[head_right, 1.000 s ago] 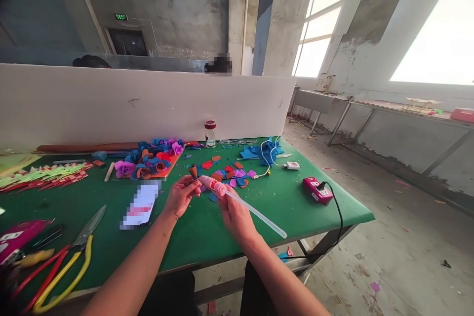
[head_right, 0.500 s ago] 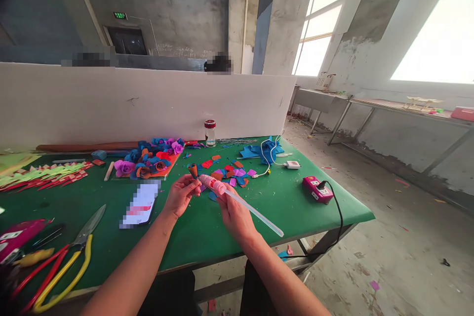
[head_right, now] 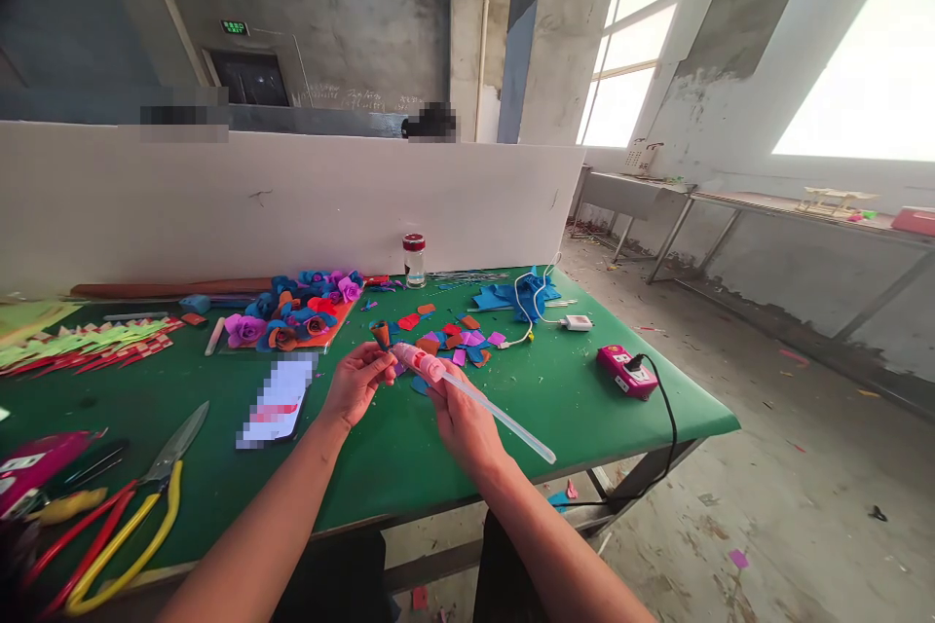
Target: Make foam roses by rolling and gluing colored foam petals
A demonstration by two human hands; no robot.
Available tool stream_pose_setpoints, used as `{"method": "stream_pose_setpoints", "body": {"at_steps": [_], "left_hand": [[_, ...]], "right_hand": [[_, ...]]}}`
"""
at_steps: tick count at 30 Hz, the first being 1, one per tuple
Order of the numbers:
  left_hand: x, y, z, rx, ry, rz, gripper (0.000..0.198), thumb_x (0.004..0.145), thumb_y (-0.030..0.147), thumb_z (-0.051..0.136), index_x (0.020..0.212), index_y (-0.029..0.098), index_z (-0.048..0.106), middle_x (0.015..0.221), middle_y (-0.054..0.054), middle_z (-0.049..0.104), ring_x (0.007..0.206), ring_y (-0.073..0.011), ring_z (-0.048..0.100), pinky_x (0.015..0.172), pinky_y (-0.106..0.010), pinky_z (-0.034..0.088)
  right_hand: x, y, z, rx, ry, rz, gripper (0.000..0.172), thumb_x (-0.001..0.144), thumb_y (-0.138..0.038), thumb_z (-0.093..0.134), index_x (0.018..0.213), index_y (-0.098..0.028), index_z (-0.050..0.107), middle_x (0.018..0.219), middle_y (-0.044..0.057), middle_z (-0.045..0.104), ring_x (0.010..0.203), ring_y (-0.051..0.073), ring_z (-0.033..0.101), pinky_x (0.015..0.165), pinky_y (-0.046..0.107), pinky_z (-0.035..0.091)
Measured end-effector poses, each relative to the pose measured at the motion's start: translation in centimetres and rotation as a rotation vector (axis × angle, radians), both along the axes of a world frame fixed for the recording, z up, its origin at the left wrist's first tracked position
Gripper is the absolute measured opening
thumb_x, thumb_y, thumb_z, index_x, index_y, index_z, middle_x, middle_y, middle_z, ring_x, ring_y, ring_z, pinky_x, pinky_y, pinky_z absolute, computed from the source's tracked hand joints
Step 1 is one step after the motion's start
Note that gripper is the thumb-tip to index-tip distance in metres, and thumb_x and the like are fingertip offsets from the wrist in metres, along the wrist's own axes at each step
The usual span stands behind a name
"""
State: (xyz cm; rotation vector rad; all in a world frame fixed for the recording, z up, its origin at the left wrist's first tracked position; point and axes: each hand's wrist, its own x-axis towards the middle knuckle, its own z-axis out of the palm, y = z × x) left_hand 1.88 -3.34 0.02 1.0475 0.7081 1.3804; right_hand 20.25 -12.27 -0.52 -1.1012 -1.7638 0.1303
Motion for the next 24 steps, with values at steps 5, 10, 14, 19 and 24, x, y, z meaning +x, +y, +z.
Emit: {"method": "stream_pose_setpoints", "body": {"at_steps": [5,10,14,19,24], "left_hand": [[0.0,-0.02,0.01,-0.009,0.001,-0.004,0.031,0.056,0.025,0.087,0.077,0.017,0.066,0.063,0.0,0.069,0.049,-0.0119,0.059,0.048,-0.025,0.048],[0.02,-0.06,0.02,-0.013,-0.003,0.001,0.031,0.055,0.024,0.087,0.077,0.017,0.066,0.064,0.0,0.069,0.05,-0.0122,0.06,0.048,-0.025,0.048],[-0.01,0.02,-0.03,-0.025,-0.005,-0.001,0.032,0.056,0.024,0.087,0.079,0.017,0.066,0.064,0.0,0.069,0.05,-0.0119,0.06,0.048,-0.025,0.048],[-0.06,0.07,0.01,-0.043,-0.004,-0.026,0.034,0.055,0.025,0.088,0.08,0.017,0.066,0.065,-0.001,0.07,0.052,-0.0121,0.061,0.049,-0.024,0.048],[-0.08,0.05,0.06,-0.036,-0.024,-0.058,0.031,0.056,0.024,0.088,0.075,0.017,0.064,0.06,0.002,0.066,0.052,-0.012,0.06,0.048,-0.024,0.048]], "right_hand": [[0.09,-0.08,0.08,-0.008,0.0,0.0,0.033,0.096,-0.021,0.043,0.128,-0.022,0.052,0.124,0.013,0.065,0.108,0.025,0.065,0.089,0.038,0.054],[0.15,-0.2,0.25,-0.027,-0.007,0.004,0.034,0.095,-0.021,0.043,0.126,-0.024,0.054,0.122,0.011,0.066,0.105,0.025,0.066,0.087,0.037,0.054],[0.41,-0.3,0.0,-0.03,0.042,-0.031,0.026,0.094,-0.025,0.045,0.116,-0.022,0.059,0.107,0.011,0.07,0.094,0.025,0.067,0.081,0.036,0.054],[0.52,-0.37,-0.28,-0.093,0.121,-0.052,0.02,0.094,-0.031,0.047,0.105,-0.021,0.059,0.088,0.008,0.07,0.074,0.022,0.064,0.068,0.032,0.051],[-0.07,-0.41,-0.03,-0.074,0.104,0.009,0.021,0.094,-0.03,0.046,0.108,-0.021,0.059,0.098,0.01,0.071,0.084,0.023,0.067,0.076,0.033,0.052]]}}
